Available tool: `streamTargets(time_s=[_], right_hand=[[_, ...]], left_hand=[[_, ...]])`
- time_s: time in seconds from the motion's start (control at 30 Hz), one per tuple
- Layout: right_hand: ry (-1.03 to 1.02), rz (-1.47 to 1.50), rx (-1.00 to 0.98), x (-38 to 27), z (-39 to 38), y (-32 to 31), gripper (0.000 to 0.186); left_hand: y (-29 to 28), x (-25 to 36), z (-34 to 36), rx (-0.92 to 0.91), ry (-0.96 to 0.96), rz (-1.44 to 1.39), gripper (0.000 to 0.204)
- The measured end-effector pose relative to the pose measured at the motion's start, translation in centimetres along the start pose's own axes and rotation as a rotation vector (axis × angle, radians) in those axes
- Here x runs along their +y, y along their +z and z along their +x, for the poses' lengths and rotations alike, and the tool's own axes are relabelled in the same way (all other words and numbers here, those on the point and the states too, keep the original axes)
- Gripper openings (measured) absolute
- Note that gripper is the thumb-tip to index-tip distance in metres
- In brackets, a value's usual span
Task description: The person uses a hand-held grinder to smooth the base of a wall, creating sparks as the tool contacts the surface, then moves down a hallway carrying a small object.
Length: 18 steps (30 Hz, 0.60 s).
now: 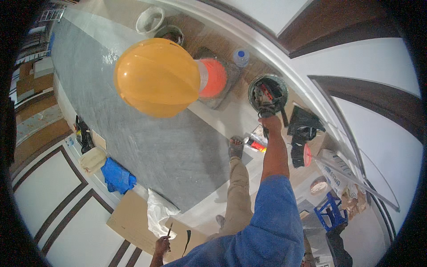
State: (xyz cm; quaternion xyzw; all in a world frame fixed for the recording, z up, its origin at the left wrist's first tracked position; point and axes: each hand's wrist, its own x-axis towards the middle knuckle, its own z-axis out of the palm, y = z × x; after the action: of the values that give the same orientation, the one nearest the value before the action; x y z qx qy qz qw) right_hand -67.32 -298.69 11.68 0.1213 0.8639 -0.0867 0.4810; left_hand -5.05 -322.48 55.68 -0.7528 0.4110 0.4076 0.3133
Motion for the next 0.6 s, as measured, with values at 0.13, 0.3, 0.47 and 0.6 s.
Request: streamTargets(time_s=[0.13, 0.3, 0.47, 0.6], right_hand=[[-0.033, 0.001, 0.105, -2.5, 3.5, 2.0, 0.066], [-0.003, 0.005, 0.059, -2.4, 6.3, 2.9, 0.070], [-0.019, 0.022, 0.127, -2.5, 2.7, 4.2, 0.082], [-0.250, 0.224, 0.161, 0.7, 1.8, 6.8, 0.097]], left_hand=[[0.1, 1.5, -1.6, 0.032, -0.146, -0.001, 0.028], [-0.7, 4.1, -1.7, 0.050, -0.168, -0.092, 0.022], [-1.2, 5.6, 0.2, 0.006, -0.073, -0.080, 0.027], [-2.9, 6.8, 2.8, -0.096, 0.055, -0.101, 0.026]])
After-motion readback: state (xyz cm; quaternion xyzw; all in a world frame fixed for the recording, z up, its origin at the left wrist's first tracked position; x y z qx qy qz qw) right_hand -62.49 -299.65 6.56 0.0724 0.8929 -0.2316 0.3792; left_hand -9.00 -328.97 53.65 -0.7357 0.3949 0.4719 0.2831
